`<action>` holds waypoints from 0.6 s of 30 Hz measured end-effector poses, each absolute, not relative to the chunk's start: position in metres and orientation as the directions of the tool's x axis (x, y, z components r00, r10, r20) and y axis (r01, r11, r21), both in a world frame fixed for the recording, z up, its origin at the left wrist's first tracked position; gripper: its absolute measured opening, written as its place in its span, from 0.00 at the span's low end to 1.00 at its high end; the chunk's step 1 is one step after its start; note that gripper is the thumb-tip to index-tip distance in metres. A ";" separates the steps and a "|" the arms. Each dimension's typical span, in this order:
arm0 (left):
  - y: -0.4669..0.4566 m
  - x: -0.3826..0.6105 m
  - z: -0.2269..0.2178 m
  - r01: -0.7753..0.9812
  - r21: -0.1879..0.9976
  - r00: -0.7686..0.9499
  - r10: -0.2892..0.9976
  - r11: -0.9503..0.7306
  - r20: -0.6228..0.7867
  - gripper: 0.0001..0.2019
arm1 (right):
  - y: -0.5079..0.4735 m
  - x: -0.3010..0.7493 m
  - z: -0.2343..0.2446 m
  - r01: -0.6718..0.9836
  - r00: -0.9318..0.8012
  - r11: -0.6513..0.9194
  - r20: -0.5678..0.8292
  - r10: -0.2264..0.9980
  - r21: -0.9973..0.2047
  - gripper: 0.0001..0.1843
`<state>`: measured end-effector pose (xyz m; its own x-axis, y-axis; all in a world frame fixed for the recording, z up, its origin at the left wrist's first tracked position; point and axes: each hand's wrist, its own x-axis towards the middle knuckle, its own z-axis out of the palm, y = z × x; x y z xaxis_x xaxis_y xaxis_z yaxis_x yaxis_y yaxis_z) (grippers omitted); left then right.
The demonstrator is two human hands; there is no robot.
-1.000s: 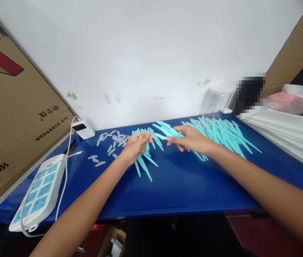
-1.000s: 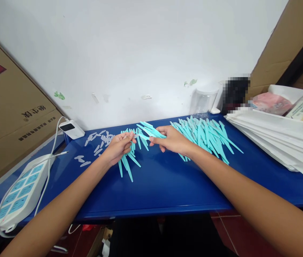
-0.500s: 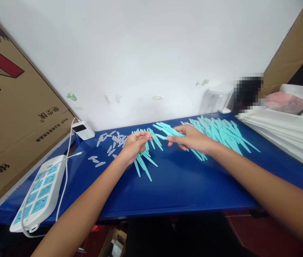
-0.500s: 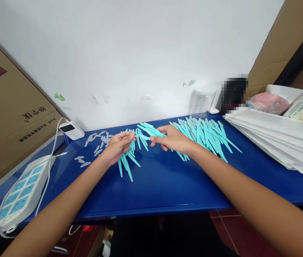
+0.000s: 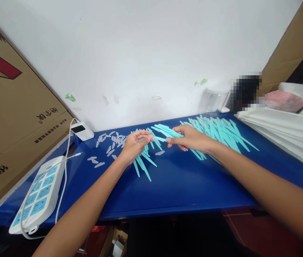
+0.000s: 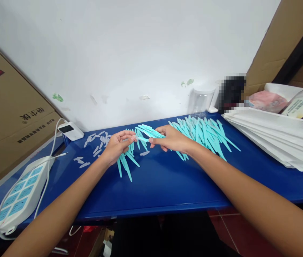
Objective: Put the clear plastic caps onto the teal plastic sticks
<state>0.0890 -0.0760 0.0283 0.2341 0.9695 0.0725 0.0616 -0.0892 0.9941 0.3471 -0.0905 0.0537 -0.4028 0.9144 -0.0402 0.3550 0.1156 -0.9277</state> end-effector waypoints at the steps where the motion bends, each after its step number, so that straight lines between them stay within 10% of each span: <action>1: -0.077 0.090 0.029 0.085 0.991 0.230 0.970 -0.105 0.083 0.23 | -0.091 0.347 0.054 0.359 -0.407 0.122 -0.038 0.913 -0.925 0.19; 18: -0.092 0.106 0.035 0.094 0.995 0.329 0.944 -0.016 -0.016 0.22 | -0.095 0.337 0.047 0.280 -0.454 0.300 0.149 0.879 -0.912 0.26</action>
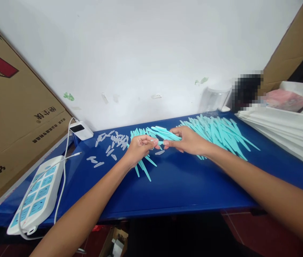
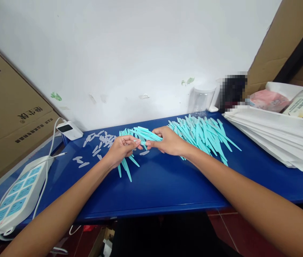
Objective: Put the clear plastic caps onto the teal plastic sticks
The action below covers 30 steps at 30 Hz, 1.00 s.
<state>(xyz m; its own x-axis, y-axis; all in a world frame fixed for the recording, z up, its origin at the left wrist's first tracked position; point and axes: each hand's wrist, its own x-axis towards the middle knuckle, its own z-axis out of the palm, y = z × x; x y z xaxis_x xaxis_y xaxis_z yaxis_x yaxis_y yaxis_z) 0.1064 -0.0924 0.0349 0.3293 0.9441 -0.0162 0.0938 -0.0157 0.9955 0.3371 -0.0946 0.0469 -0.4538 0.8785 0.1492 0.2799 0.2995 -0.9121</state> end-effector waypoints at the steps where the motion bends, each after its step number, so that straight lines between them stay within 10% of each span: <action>1: -0.092 0.108 0.034 0.092 0.996 0.330 0.944 -0.018 -0.014 0.22 | -0.094 0.338 0.047 0.284 -0.458 0.302 0.148 0.877 -0.910 0.26; 11: -0.083 0.093 0.037 0.170 0.985 0.310 0.950 -0.025 -0.029 0.25 | -0.090 0.350 0.060 0.428 -0.328 0.199 0.053 0.943 -0.882 0.22; 17: -0.087 0.090 0.035 0.640 0.622 0.382 0.890 -0.450 0.251 0.17 | -0.088 0.353 0.060 0.505 -0.335 0.190 0.011 0.942 -0.842 0.21; 30: -0.096 0.103 0.025 0.708 0.393 0.539 0.809 -0.587 0.236 0.18 | -0.088 0.351 0.058 0.435 -0.393 0.180 -0.006 0.920 -0.883 0.15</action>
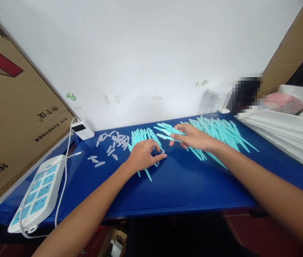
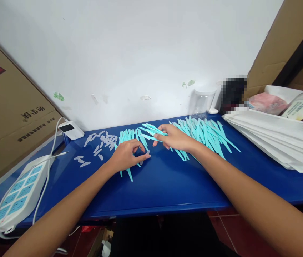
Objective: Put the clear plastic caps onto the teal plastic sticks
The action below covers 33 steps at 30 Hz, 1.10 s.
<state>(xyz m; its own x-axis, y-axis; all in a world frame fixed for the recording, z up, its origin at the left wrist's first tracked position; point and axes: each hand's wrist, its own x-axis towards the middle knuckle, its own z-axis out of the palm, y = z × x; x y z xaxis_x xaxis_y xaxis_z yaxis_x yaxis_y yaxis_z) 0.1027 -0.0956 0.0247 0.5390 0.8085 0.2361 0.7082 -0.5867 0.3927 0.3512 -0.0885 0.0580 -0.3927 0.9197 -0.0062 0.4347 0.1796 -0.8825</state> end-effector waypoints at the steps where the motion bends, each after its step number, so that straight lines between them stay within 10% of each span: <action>1: -0.096 0.104 0.024 0.707 0.395 0.546 0.808 -0.587 0.223 0.18 | -0.088 0.352 0.057 0.432 -0.398 0.183 -0.005 0.917 -0.883 0.16; 20: -0.099 0.112 0.017 0.676 0.361 0.622 0.760 -0.642 0.187 0.07 | -0.083 0.355 0.053 0.444 -0.362 0.237 0.069 0.930 -0.864 0.21; 33: -0.077 0.089 0.029 0.267 0.902 0.226 0.932 -0.340 0.285 0.22 | -0.083 0.357 0.057 0.457 -0.360 0.204 0.030 0.932 -0.866 0.24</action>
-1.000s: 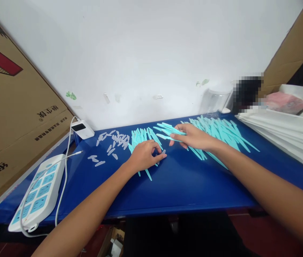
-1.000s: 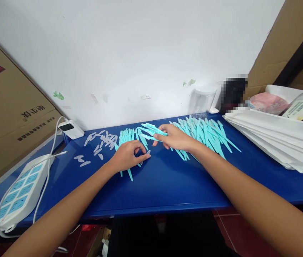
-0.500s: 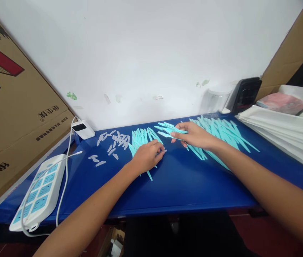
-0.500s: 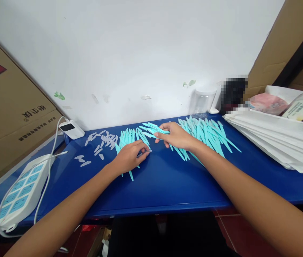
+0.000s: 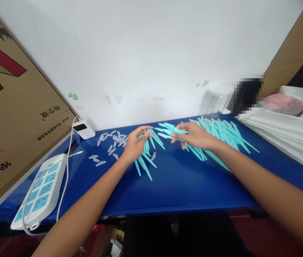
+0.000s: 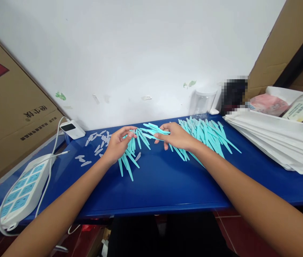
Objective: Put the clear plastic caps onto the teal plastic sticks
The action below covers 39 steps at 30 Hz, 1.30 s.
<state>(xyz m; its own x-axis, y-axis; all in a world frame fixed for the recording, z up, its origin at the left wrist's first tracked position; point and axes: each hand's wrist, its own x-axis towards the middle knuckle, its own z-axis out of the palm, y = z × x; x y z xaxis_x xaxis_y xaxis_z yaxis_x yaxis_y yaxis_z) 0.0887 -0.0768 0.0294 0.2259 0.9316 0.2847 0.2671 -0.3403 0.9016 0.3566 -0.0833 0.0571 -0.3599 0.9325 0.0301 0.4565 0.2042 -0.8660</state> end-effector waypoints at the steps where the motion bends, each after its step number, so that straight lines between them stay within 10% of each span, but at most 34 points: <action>1: -0.075 0.088 0.029 0.232 0.921 0.206 0.941 -0.314 0.269 0.22 | -0.084 0.356 0.057 0.455 -0.368 0.208 0.030 0.929 -0.866 0.24; 39: -0.080 0.090 0.030 0.359 0.841 0.192 0.914 -0.405 0.359 0.18 | -0.086 0.356 0.062 0.448 -0.438 0.219 0.001 0.899 -0.867 0.11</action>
<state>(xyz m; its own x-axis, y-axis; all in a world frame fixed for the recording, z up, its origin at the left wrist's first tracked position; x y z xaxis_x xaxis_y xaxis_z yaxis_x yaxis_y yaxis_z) 0.0899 -0.0801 0.0303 0.1922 0.9135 0.3586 0.3587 -0.4055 0.8408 0.3563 -0.0857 0.0617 -0.4377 0.8991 0.0010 0.4482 0.2192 -0.8667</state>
